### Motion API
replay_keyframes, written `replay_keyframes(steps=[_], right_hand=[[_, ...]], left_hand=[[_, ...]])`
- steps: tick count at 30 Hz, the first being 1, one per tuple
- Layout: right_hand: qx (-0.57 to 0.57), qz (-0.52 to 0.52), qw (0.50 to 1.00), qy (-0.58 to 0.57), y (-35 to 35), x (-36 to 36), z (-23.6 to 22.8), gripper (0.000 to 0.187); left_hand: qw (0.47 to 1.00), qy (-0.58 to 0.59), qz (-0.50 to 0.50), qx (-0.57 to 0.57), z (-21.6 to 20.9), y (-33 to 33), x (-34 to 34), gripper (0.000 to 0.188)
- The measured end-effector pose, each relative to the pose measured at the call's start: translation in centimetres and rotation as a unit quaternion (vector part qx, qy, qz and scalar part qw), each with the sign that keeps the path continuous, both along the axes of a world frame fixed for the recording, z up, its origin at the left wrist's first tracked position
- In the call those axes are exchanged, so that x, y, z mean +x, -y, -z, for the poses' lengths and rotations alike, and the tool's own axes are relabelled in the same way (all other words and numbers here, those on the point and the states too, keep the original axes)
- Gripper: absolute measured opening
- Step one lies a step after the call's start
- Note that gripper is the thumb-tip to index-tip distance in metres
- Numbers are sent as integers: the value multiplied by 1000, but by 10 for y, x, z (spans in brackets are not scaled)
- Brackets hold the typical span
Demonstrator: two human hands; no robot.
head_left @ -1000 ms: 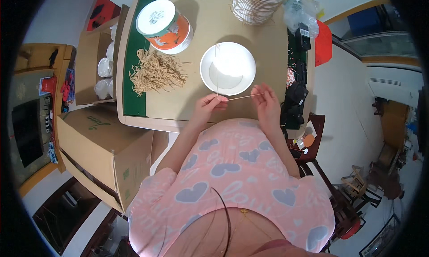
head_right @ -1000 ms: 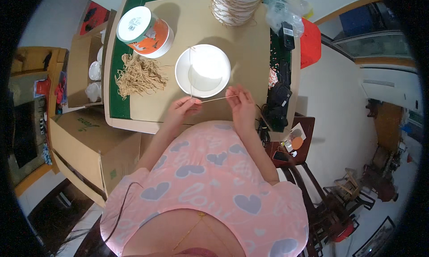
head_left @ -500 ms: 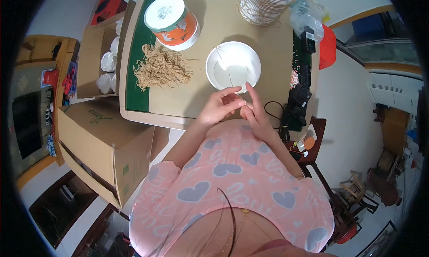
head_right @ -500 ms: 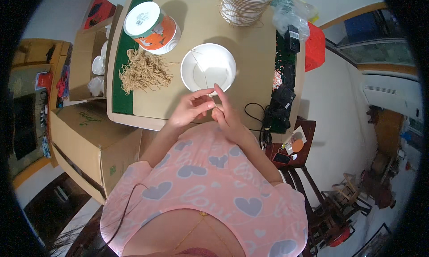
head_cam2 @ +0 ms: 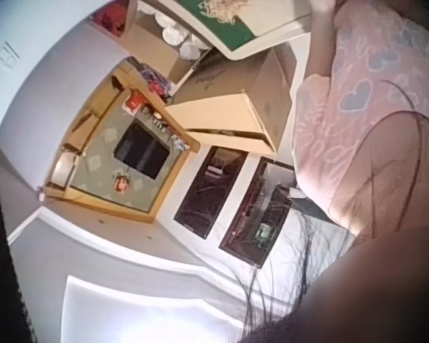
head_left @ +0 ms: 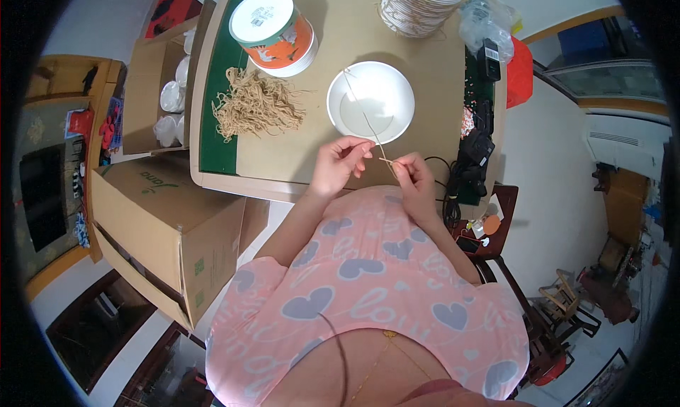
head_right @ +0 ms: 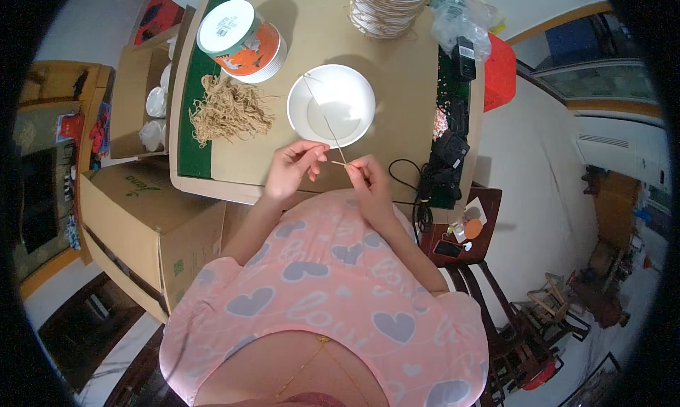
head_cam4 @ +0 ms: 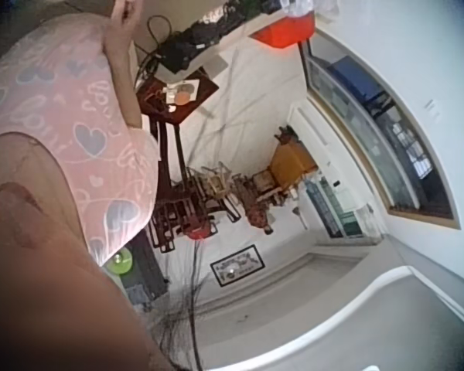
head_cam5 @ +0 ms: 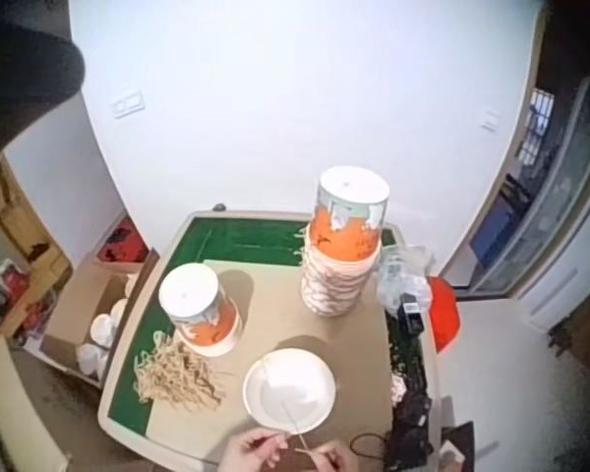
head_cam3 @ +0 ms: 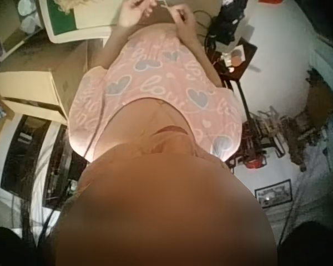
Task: Placing decorative filler material into containers as part of a packaging process.
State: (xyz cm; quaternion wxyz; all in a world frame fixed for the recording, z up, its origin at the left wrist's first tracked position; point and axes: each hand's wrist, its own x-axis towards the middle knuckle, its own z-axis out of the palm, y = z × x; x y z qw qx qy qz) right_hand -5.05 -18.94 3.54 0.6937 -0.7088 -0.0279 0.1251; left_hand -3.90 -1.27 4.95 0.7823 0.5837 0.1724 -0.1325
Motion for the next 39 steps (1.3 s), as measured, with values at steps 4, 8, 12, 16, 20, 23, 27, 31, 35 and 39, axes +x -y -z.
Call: replay_keyframes(steps=[4,8,12,16,20,23,27,31,35,39], right_hand=[[-12,19,1000,-12,-1,-1,-6,4],[-48,0,999,19,-3,-3,-6,3],[-64,13,998,-2,-5,-4,-10,4],[-42,34,998,-19,2,0,-3,4],[8,116,992,-50,4,6,5,2],[38,109,990,-75,8,14,4,4],[113,138,982,-61,-2,43,22,6],[114,147,982,43,-21,66,31,5],[65,179,975,118,-28,74,34,5],[39,185,973,133,-29,71,26,7]], left_hand=[[984,-107,139,9,3,-6,-2,41],[983,-77,163,-36,-7,8,-3,27],[987,-37,150,-44,-4,10,-5,22],[980,78,162,88,8,17,-2,9],[782,391,142,464,-1,20,25,43],[762,322,240,508,23,14,39,39],[896,240,114,355,8,11,58,13],[935,179,121,282,15,0,71,16],[950,185,115,225,-5,7,69,27],[939,154,152,266,-10,9,68,35]])
